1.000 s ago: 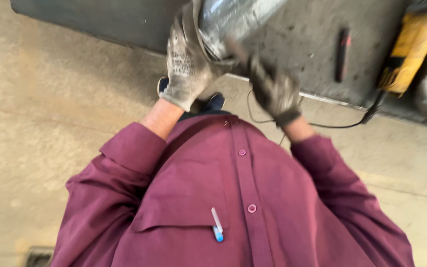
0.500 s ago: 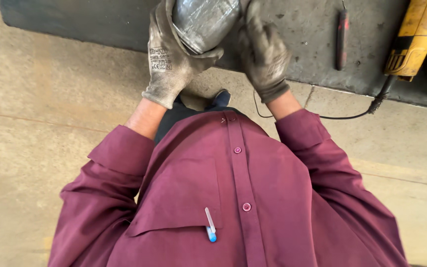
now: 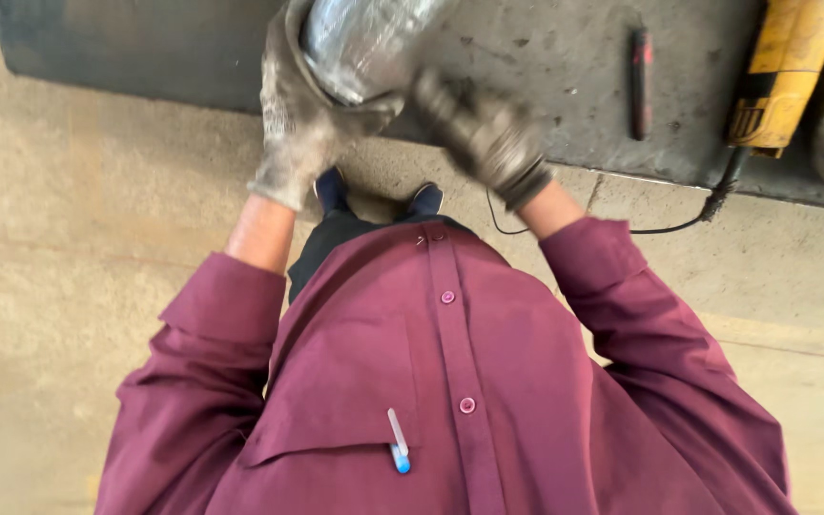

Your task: The person picks up curved metal pipe fittings from a workbench and grinds their surfaces with an angle grinder, repositioning and turning each pipe to grind different areas. They also use a file on a pipe and set finished pipes aside on the bench.

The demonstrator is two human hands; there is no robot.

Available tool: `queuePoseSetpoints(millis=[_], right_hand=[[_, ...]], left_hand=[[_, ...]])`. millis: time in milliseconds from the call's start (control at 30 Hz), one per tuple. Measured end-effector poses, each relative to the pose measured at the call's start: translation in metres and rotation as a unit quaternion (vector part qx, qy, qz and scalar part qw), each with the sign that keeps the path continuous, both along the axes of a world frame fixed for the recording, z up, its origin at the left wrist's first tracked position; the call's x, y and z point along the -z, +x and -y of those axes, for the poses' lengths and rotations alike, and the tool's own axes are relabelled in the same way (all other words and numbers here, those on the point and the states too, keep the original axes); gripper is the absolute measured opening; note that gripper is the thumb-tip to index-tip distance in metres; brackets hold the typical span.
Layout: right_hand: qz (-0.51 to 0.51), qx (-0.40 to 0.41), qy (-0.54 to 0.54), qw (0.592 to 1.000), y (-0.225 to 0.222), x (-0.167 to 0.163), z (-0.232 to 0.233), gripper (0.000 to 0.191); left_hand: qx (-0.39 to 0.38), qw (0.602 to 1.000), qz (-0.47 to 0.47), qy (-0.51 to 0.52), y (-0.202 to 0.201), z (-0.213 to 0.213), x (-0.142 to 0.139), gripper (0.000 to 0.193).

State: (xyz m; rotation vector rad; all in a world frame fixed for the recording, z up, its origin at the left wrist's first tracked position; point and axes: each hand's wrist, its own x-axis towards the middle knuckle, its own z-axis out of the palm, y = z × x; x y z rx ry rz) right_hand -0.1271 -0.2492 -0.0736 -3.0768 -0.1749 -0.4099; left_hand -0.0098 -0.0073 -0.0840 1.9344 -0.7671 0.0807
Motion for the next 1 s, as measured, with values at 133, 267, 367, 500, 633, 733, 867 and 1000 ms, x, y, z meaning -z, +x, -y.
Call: queuePoseSetpoints(millis=[133,267,367,500,633,733,867,1000], right_hand=[[-0.038,0.069,0.095,0.992,0.005,0.013,0.017,0.045],[0.010,-0.043,-0.031,0.999,0.020,0.026,0.033,0.061],[-0.065,0.049,0.071,0.994,0.034,0.016,0.042,0.049],[0.024,-0.025,-0.078,0.996,0.034,-0.016,0.036,0.067],[0.106,-0.085,-0.129,0.982,0.038,-0.036,0.010,0.068],[0.040,-0.092,0.011,0.995,0.048,-0.041,0.007,0.057],[0.021,-0.122,0.006,0.992,0.042,-0.045,0.025,0.063],[0.015,-0.134,0.024,0.991,0.046,-0.044,0.022,0.067]], left_hand=[[-0.006,0.996,-0.093,-0.014,0.005,-0.007,-0.007,0.105],[-0.004,0.986,-0.162,-0.026,0.013,-0.007,-0.013,0.106],[-0.017,0.974,-0.223,-0.026,0.022,-0.008,-0.016,0.106],[-0.017,0.982,-0.186,0.029,0.026,-0.016,-0.020,0.105],[-0.018,0.973,-0.231,0.010,0.027,-0.023,-0.025,0.110],[-0.017,0.969,-0.248,0.001,0.031,-0.023,-0.025,0.110],[-0.020,0.977,-0.210,0.021,0.034,-0.021,-0.021,0.109],[0.012,0.954,-0.280,-0.107,0.034,-0.026,-0.018,0.116]])
